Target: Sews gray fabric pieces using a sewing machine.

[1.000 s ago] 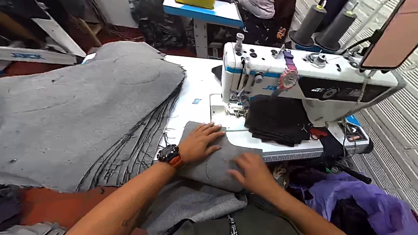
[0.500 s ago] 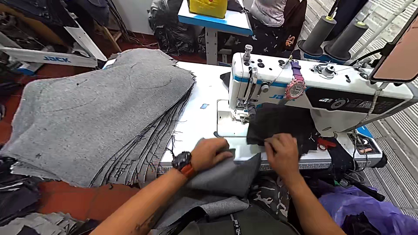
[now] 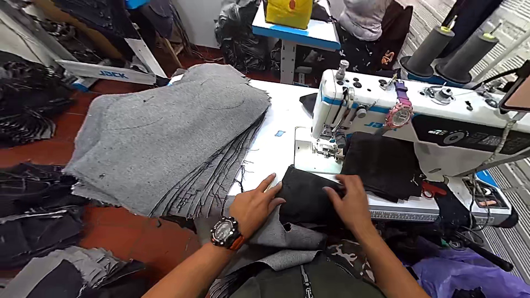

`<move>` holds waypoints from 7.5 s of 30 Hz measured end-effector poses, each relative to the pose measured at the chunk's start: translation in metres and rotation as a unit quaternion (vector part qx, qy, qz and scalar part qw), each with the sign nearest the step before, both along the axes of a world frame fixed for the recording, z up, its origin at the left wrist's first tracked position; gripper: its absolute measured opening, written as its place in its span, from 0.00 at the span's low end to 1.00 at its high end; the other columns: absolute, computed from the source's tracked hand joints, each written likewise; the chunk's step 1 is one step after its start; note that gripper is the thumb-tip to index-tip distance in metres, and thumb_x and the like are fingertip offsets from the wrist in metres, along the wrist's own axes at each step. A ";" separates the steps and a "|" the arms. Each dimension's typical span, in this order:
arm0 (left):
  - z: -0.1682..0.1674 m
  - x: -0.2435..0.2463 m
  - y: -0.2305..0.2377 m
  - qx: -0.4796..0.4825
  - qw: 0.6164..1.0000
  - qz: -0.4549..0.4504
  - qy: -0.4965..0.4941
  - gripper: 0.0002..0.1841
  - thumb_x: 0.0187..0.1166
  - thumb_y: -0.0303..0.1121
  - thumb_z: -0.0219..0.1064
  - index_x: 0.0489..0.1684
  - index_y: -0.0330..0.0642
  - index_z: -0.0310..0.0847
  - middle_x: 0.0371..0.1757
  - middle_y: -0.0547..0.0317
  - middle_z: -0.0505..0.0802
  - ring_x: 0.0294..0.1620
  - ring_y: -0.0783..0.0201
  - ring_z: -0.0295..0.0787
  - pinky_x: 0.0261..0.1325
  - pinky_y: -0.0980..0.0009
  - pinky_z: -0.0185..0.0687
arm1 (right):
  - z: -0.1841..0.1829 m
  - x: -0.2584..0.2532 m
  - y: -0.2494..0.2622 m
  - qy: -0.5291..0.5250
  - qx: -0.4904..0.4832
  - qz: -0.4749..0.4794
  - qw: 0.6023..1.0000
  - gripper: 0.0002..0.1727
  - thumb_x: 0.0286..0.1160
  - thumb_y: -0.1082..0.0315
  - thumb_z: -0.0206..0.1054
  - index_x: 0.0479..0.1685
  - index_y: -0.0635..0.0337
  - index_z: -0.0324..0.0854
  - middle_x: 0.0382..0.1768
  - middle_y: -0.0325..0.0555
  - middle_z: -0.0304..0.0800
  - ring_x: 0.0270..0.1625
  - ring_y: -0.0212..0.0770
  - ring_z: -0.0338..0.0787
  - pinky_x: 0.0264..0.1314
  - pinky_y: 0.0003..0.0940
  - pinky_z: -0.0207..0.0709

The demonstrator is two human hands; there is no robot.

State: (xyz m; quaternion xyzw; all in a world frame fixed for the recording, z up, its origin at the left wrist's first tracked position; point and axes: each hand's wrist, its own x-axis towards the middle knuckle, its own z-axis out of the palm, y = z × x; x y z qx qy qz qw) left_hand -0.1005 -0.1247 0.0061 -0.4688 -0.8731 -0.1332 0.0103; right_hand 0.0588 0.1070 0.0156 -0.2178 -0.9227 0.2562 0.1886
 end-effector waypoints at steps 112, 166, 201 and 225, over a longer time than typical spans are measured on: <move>0.004 0.106 0.136 0.240 0.956 -0.019 -0.170 0.51 0.53 0.40 0.87 0.87 0.47 0.67 0.87 0.34 0.68 0.87 0.35 0.63 0.83 0.40 0.67 | -0.032 -0.083 0.056 0.169 -0.194 0.078 0.963 0.12 0.77 0.78 0.56 0.50 0.72 0.84 0.48 0.56 0.88 0.53 0.40 0.86 0.62 0.35 0.80; -0.013 0.031 0.065 0.086 0.958 -0.234 0.144 0.18 0.81 0.23 0.56 0.62 0.43 0.89 0.35 0.49 0.89 0.33 0.48 0.85 0.35 0.55 0.77 | -0.089 0.002 -0.011 0.334 0.191 0.136 0.913 0.09 0.76 0.70 0.67 0.33 0.59 0.93 0.18 0.43 0.78 0.28 0.43 0.77 0.46 0.41 0.69; -0.022 0.055 0.069 0.092 0.968 -0.202 0.120 0.17 0.83 0.28 0.58 0.62 0.37 0.89 0.51 0.46 0.94 0.57 0.47 0.92 0.59 0.56 0.87 | -0.096 0.021 0.001 0.285 0.192 0.116 0.932 0.08 0.76 0.63 0.71 0.41 0.53 0.96 0.23 0.42 0.84 0.30 0.41 0.78 0.42 0.38 0.65; 0.019 -0.003 0.070 -0.055 0.980 -0.150 0.115 0.24 0.75 0.26 0.65 0.72 0.47 0.82 0.77 0.48 0.85 0.72 0.31 0.81 0.57 0.35 0.79 | -0.057 0.014 0.002 0.199 0.155 0.198 0.947 0.10 0.75 0.77 0.63 0.39 0.63 0.92 0.39 0.49 0.92 0.43 0.47 0.90 0.48 0.38 0.84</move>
